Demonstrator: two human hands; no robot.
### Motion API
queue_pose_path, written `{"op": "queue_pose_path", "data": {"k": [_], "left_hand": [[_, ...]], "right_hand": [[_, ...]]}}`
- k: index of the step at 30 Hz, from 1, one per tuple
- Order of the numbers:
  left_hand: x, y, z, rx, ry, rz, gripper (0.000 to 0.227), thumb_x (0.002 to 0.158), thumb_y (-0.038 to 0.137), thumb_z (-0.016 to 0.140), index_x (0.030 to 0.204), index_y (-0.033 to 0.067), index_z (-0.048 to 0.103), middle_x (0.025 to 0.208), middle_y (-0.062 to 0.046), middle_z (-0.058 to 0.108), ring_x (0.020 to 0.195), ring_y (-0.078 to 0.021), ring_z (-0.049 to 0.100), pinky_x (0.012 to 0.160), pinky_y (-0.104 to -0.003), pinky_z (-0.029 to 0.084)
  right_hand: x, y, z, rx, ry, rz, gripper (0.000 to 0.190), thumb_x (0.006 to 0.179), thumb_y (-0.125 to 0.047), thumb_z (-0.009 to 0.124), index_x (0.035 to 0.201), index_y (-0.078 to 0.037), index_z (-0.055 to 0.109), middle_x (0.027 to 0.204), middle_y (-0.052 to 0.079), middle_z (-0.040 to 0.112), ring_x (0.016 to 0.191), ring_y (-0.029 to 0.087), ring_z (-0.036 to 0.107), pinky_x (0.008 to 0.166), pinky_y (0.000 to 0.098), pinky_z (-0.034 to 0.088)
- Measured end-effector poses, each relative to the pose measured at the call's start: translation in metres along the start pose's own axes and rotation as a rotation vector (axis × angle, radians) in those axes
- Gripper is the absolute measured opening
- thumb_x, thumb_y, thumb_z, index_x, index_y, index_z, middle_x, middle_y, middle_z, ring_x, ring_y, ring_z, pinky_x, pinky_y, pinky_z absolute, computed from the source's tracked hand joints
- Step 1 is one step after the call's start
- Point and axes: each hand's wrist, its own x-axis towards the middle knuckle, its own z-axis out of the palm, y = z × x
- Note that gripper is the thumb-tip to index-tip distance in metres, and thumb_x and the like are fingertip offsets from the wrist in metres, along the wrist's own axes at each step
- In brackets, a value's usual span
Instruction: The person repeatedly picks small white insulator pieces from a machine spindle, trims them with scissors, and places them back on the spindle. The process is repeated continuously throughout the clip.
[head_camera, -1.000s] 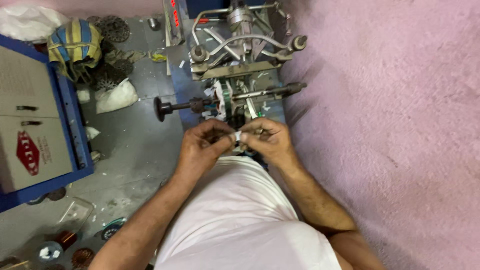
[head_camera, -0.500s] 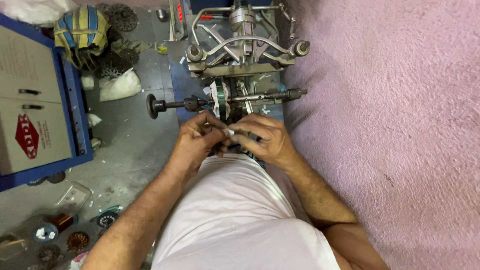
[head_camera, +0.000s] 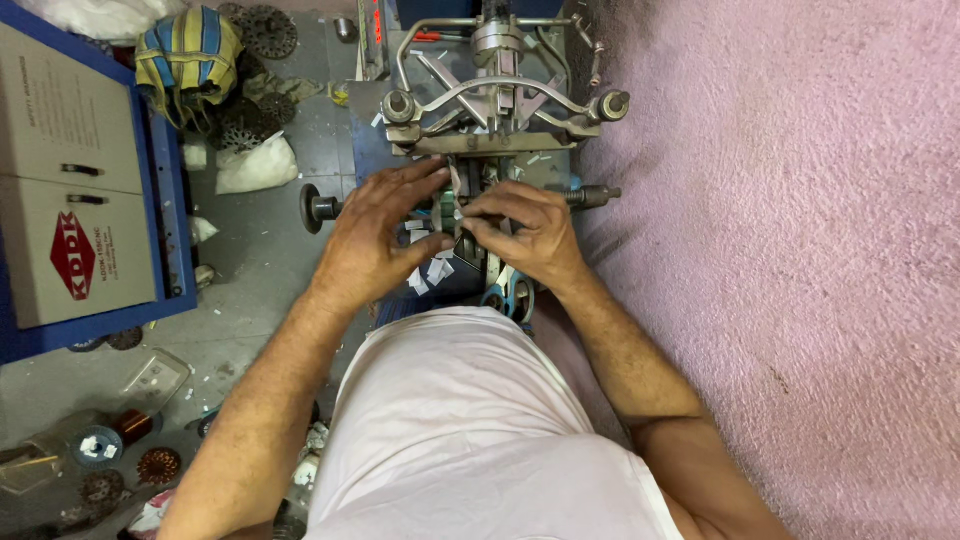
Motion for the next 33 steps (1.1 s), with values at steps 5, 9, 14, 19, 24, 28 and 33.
{"op": "queue_pose_path", "data": {"k": [5, 9, 14, 19, 24, 28, 33], "left_hand": [[0.008, -0.007, -0.003, -0.058, -0.047, -0.056, 0.081, 0.072, 0.041, 0.091, 0.143, 0.0168, 0.059, 0.149, -0.008, 0.057, 0.139, -0.0297, 0.049, 0.116, -0.047, 0.037], [0.008, -0.009, -0.004, -0.148, -0.028, -0.061, 0.079, 0.072, 0.042, 0.09, 0.142, 0.0167, 0.062, 0.148, -0.009, 0.059, 0.137, -0.0292, 0.053, 0.114, -0.045, 0.044], [0.009, -0.01, -0.004, -0.134, -0.026, -0.065, 0.081, 0.072, 0.044, 0.089, 0.143, 0.0171, 0.061, 0.148, -0.01, 0.06, 0.137, -0.0295, 0.053, 0.114, -0.046, 0.043], [0.008, -0.011, -0.004, -0.143, -0.008, -0.063, 0.078, 0.075, 0.043, 0.089, 0.142, 0.0144, 0.061, 0.143, -0.013, 0.061, 0.133, -0.0309, 0.055, 0.106, -0.047, 0.049], [0.003, -0.012, -0.003, -0.435, 0.016, -0.274, 0.047, 0.091, 0.031, 0.077, 0.134, 0.0155, 0.066, 0.142, -0.008, 0.065, 0.109, -0.018, 0.074, 0.081, -0.03, 0.067], [0.005, -0.015, 0.004, -0.529, 0.069, -0.231, 0.033, 0.091, 0.016, 0.075, 0.122, 0.0087, 0.069, 0.141, -0.008, 0.063, 0.109, -0.0182, 0.074, 0.077, -0.03, 0.067], [0.008, -0.018, 0.009, -0.516, 0.141, -0.118, 0.03, 0.09, 0.009, 0.078, 0.118, 0.0047, 0.068, 0.134, -0.009, 0.068, 0.115, -0.019, 0.07, 0.09, -0.03, 0.062]], "right_hand": [[0.011, 0.009, 0.0, -0.038, -0.041, 0.009, 0.016, 0.086, -0.013, 0.082, 0.1, -0.007, 0.076, 0.093, 0.005, 0.073, 0.081, 0.017, 0.073, 0.071, 0.0303, 0.059], [0.018, 0.012, -0.004, -0.071, -0.093, -0.023, 0.017, 0.085, -0.013, 0.081, 0.1, -0.008, 0.077, 0.093, 0.005, 0.073, 0.081, 0.018, 0.073, 0.071, 0.031, 0.059], [0.026, 0.009, -0.007, -0.053, -0.133, 0.028, 0.015, 0.088, -0.013, 0.082, 0.101, -0.007, 0.076, 0.093, 0.005, 0.074, 0.083, 0.017, 0.073, 0.073, 0.0311, 0.059], [0.022, 0.01, -0.015, 0.27, -0.186, 0.228, 0.035, 0.087, -0.012, 0.082, 0.119, -0.007, 0.071, 0.102, 0.004, 0.075, 0.088, 0.01, 0.074, 0.075, 0.0253, 0.062], [0.017, 0.016, -0.012, 0.142, -0.126, 0.237, 0.023, 0.087, -0.01, 0.084, 0.109, -0.007, 0.078, 0.096, 0.004, 0.077, 0.077, 0.01, 0.069, 0.066, 0.023, 0.055], [0.017, 0.016, -0.007, 0.126, -0.108, 0.105, 0.017, 0.089, -0.01, 0.084, 0.105, -0.006, 0.079, 0.099, 0.005, 0.074, 0.086, 0.011, 0.072, 0.072, 0.0238, 0.058], [0.017, 0.006, -0.002, 0.104, -0.078, 0.138, 0.017, 0.089, -0.007, 0.083, 0.104, -0.004, 0.078, 0.098, 0.006, 0.074, 0.087, 0.013, 0.071, 0.074, 0.0264, 0.057]]}}
